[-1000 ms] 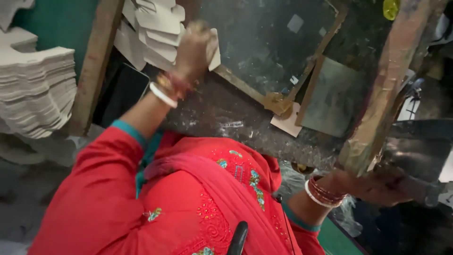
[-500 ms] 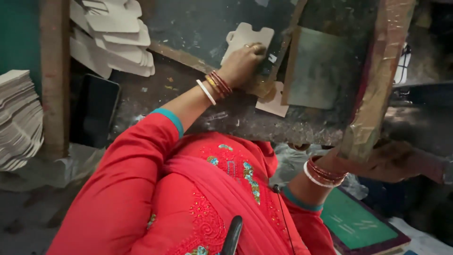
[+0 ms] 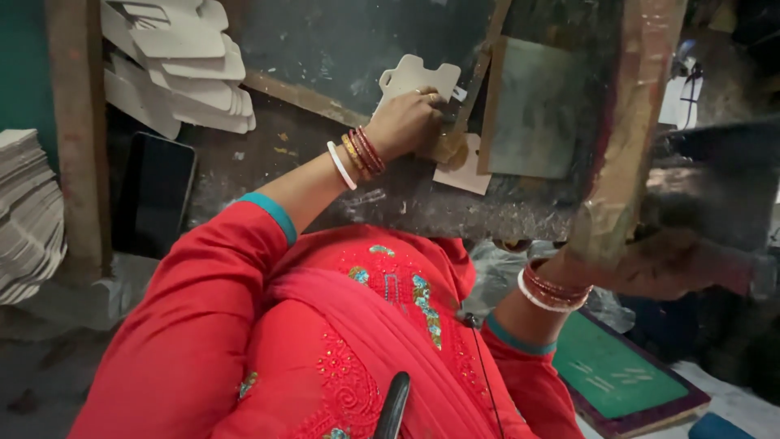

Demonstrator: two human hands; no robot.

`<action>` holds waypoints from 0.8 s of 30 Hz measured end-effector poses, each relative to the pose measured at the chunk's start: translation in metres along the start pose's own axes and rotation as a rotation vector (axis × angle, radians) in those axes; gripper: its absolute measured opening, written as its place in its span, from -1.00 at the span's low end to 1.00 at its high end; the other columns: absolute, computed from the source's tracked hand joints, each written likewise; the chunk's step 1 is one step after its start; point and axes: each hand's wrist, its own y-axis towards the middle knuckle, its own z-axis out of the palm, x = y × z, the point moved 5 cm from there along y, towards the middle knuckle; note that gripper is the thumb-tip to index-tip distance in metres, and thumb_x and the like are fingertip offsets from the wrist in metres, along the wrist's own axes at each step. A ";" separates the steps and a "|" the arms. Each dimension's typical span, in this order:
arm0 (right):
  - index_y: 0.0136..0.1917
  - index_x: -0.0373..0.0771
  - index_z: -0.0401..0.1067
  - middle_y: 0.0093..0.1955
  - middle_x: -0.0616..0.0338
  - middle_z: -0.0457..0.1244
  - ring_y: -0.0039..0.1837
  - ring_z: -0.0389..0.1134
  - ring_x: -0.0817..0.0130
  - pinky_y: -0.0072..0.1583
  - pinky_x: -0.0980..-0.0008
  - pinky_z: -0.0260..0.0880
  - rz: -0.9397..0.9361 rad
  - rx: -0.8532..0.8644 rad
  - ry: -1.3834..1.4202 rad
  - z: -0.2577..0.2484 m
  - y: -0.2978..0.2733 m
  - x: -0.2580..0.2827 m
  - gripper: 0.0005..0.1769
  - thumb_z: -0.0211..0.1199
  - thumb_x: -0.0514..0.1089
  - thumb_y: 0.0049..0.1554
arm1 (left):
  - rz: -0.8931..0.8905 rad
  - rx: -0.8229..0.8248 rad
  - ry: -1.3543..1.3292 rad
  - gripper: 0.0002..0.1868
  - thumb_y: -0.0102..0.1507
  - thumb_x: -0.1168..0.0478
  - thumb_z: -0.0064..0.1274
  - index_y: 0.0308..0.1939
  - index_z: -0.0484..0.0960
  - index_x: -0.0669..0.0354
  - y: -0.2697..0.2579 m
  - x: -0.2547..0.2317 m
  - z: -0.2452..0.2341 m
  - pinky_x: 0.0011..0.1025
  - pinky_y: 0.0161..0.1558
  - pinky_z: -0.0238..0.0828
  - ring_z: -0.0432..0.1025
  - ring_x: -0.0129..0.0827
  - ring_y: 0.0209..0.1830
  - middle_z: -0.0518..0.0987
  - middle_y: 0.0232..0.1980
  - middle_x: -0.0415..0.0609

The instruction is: The person performs screen printing by placing a white cutout onto a mesh screen and using a squeegee to spread ink across the surface. They repeatedly lift the screen to reveal the printed cutout and place it on a nearby pile before repeating the process.

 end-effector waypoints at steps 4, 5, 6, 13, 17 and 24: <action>0.55 -0.29 0.07 0.47 -0.28 0.21 0.35 0.48 0.01 0.31 0.04 0.61 0.023 -0.047 0.155 0.039 0.037 0.073 -0.47 0.12 -0.03 0.46 | 0.034 -0.022 0.076 -0.82 0.15 0.30 0.06 -0.23 0.74 0.15 -0.003 0.004 0.010 -0.26 0.16 0.46 0.47 -0.16 0.18 0.64 0.09 -0.04; 0.52 -0.30 0.10 0.43 -0.29 0.24 0.33 0.48 0.00 0.31 0.01 0.62 0.052 -0.071 0.274 0.051 0.046 0.098 -0.47 0.16 -0.05 0.43 | 0.043 -0.029 0.080 -0.82 0.15 0.29 0.07 -0.23 0.74 0.17 -0.006 0.004 0.013 -0.26 0.14 0.46 0.47 -0.15 0.17 0.64 0.07 -0.02; 0.50 -0.31 0.12 0.38 -0.30 0.26 0.32 0.47 -0.02 0.31 -0.02 0.63 0.082 -0.095 0.393 0.063 0.055 0.122 -0.47 0.20 -0.07 0.40 | 0.051 -0.037 0.084 -0.83 0.14 0.28 0.08 -0.23 0.73 0.19 -0.008 0.005 0.016 -0.26 0.12 0.47 0.47 -0.14 0.16 0.64 0.06 -0.01; 0.19 -0.43 0.49 0.06 -0.13 0.42 0.05 0.49 0.17 0.10 0.16 0.56 0.317 -0.002 0.342 0.104 0.002 0.156 -0.69 0.31 -0.14 0.30 | 0.141 -0.101 -0.355 -0.72 0.15 0.20 0.19 -0.10 0.76 0.21 -0.082 -0.073 -0.084 -0.24 -0.08 0.47 0.51 -0.15 -0.12 0.64 -0.14 0.01; 0.22 -0.28 0.49 0.19 -0.07 0.40 0.21 0.49 0.03 0.26 0.17 0.51 -0.073 0.635 0.199 0.170 0.003 0.221 -0.74 0.20 -0.31 0.26 | -0.621 -0.100 -0.799 -0.48 0.19 -0.11 0.26 -0.19 0.59 0.35 -0.135 -0.036 -0.096 -0.31 -0.29 0.47 0.54 -0.25 -0.42 0.60 -0.36 0.11; 0.15 -0.15 0.56 0.01 0.03 0.39 0.02 0.43 -0.01 -0.04 0.11 0.41 -0.221 1.144 0.032 0.295 0.019 0.194 -0.78 0.33 -0.11 0.24 | -0.586 0.124 0.203 -0.30 -0.07 -0.37 0.38 -0.37 0.60 0.22 -0.172 0.007 -0.059 -0.09 -0.30 0.50 0.58 0.07 -0.33 0.63 -0.41 0.17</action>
